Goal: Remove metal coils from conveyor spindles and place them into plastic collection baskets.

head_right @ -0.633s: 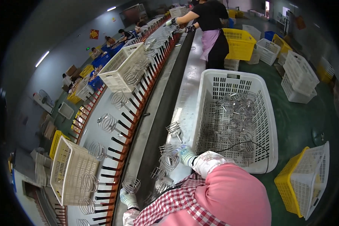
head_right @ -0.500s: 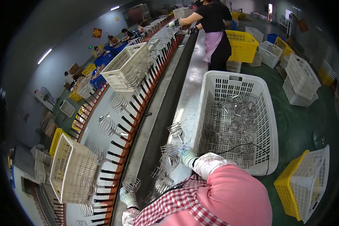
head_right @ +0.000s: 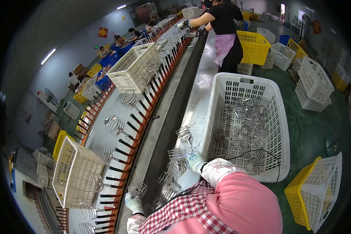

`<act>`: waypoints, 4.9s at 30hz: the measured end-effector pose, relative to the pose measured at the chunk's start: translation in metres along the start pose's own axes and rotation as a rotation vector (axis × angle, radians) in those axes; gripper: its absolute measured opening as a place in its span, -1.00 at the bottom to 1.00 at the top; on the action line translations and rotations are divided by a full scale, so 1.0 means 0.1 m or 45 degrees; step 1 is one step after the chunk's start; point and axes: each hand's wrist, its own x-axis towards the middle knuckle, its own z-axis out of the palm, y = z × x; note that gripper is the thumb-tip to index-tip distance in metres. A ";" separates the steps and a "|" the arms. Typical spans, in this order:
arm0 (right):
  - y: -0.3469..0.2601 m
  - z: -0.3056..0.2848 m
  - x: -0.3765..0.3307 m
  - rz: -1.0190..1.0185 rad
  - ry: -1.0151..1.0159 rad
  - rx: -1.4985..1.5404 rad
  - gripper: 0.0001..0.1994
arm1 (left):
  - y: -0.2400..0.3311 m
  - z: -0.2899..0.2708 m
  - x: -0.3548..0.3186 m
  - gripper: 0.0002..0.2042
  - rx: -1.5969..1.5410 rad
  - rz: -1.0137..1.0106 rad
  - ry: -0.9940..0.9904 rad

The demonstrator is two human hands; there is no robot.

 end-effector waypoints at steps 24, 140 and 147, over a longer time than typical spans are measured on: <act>-0.15 -0.21 -0.08 0.006 0.033 0.093 -0.70 | -0.01 -0.13 -0.02 -0.79 0.076 0.016 -0.026; -0.18 -0.20 -0.07 -0.027 0.135 0.116 -0.74 | -0.11 -0.03 -0.03 -0.85 0.080 0.056 0.021; -0.17 -0.19 -0.05 -0.028 0.135 0.126 -0.73 | -0.05 -0.06 -0.01 -0.85 0.077 0.012 -0.003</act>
